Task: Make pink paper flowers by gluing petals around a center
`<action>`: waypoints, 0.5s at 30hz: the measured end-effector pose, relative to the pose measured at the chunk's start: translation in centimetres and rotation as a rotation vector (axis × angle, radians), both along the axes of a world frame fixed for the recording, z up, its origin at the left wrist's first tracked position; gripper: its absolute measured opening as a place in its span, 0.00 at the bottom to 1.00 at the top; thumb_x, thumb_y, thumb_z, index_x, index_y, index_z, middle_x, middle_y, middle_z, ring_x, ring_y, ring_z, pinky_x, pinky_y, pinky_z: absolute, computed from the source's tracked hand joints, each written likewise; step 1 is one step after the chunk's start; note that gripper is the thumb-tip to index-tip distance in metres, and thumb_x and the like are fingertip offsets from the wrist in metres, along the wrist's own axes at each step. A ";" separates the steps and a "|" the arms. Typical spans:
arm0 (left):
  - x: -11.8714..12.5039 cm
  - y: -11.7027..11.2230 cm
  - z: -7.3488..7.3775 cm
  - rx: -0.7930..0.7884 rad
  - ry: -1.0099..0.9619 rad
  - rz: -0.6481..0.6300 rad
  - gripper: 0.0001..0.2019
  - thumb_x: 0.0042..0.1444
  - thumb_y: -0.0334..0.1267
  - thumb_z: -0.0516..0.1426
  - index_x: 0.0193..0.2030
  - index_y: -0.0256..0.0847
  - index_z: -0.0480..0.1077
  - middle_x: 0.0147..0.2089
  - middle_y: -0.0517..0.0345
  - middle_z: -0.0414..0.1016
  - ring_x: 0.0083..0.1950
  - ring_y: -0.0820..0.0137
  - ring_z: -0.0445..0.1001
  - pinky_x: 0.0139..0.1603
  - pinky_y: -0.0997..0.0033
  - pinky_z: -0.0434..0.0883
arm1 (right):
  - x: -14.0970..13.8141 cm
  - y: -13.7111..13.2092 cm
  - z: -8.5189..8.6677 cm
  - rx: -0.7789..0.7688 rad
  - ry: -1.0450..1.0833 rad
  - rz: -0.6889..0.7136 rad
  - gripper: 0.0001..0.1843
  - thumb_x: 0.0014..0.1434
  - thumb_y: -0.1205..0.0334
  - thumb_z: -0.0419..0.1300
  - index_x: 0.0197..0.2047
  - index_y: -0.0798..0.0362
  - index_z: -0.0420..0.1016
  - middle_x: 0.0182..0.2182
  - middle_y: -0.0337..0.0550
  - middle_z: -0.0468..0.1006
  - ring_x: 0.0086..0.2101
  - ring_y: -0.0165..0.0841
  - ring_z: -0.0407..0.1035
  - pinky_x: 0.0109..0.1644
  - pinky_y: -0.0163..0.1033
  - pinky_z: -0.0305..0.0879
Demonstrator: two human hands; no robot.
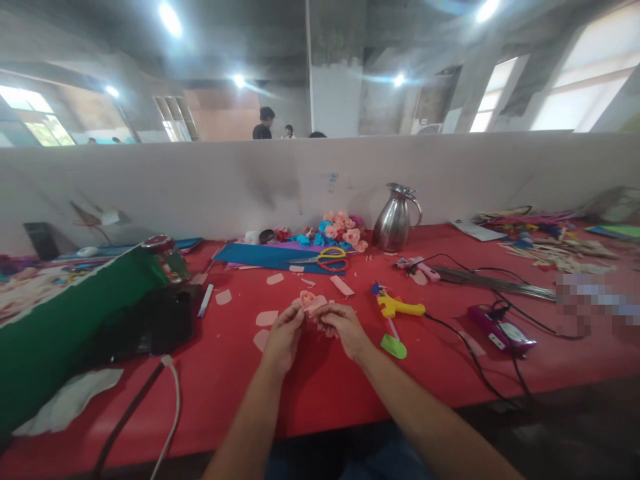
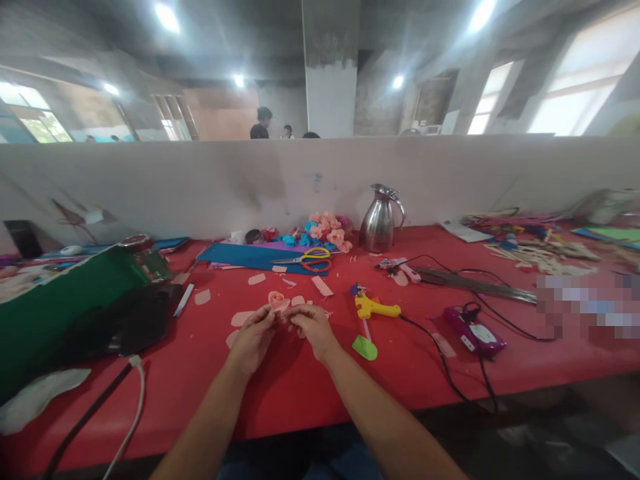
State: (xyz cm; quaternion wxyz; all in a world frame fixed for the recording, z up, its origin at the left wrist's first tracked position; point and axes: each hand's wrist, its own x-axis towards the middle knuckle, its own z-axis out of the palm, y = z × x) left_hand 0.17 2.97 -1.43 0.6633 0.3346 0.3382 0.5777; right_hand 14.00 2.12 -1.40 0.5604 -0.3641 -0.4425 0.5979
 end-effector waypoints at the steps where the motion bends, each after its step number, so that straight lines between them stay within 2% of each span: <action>1: 0.0 0.0 0.0 -0.017 -0.024 -0.004 0.11 0.37 0.35 0.68 0.28 0.37 0.73 0.27 0.60 0.73 0.29 0.76 0.70 0.35 0.78 0.67 | 0.1 0.1 0.1 0.002 0.023 -0.025 0.08 0.44 0.63 0.58 0.26 0.54 0.79 0.20 0.39 0.73 0.20 0.26 0.62 0.22 0.31 0.51; 4: 0.0 -0.3 0.2 -0.037 -0.040 -0.040 0.10 0.38 0.34 0.67 0.27 0.37 0.73 0.26 0.61 0.73 0.29 0.76 0.69 0.35 0.78 0.66 | 0.3 0.3 0.4 0.005 0.110 -0.066 0.06 0.43 0.62 0.60 0.24 0.53 0.78 0.19 0.38 0.72 0.20 0.26 0.61 0.23 0.32 0.54; 8: 0.3 -0.7 0.4 0.004 0.036 -0.125 0.12 0.41 0.34 0.66 0.35 0.38 0.74 0.33 0.57 0.76 0.34 0.72 0.72 0.37 0.76 0.67 | 0.6 0.3 0.7 0.024 0.177 -0.069 0.07 0.44 0.59 0.63 0.29 0.52 0.78 0.22 0.38 0.74 0.21 0.26 0.62 0.24 0.31 0.55; 12: 0.3 -0.7 0.3 0.035 0.146 -0.105 0.11 0.41 0.36 0.65 0.35 0.38 0.75 0.35 0.54 0.78 0.38 0.68 0.74 0.41 0.73 0.67 | 0.7 0.2 0.7 0.044 0.143 -0.098 0.10 0.46 0.55 0.65 0.29 0.53 0.76 0.22 0.37 0.73 0.21 0.25 0.60 0.23 0.30 0.51; 15: 0.3 -0.6 0.3 0.038 0.187 -0.115 0.12 0.41 0.37 0.64 0.34 0.38 0.75 0.35 0.54 0.78 0.39 0.66 0.74 0.42 0.71 0.67 | 0.7 0.2 0.5 0.044 0.134 -0.098 0.11 0.45 0.54 0.66 0.29 0.53 0.76 0.23 0.38 0.73 0.21 0.26 0.61 0.24 0.31 0.53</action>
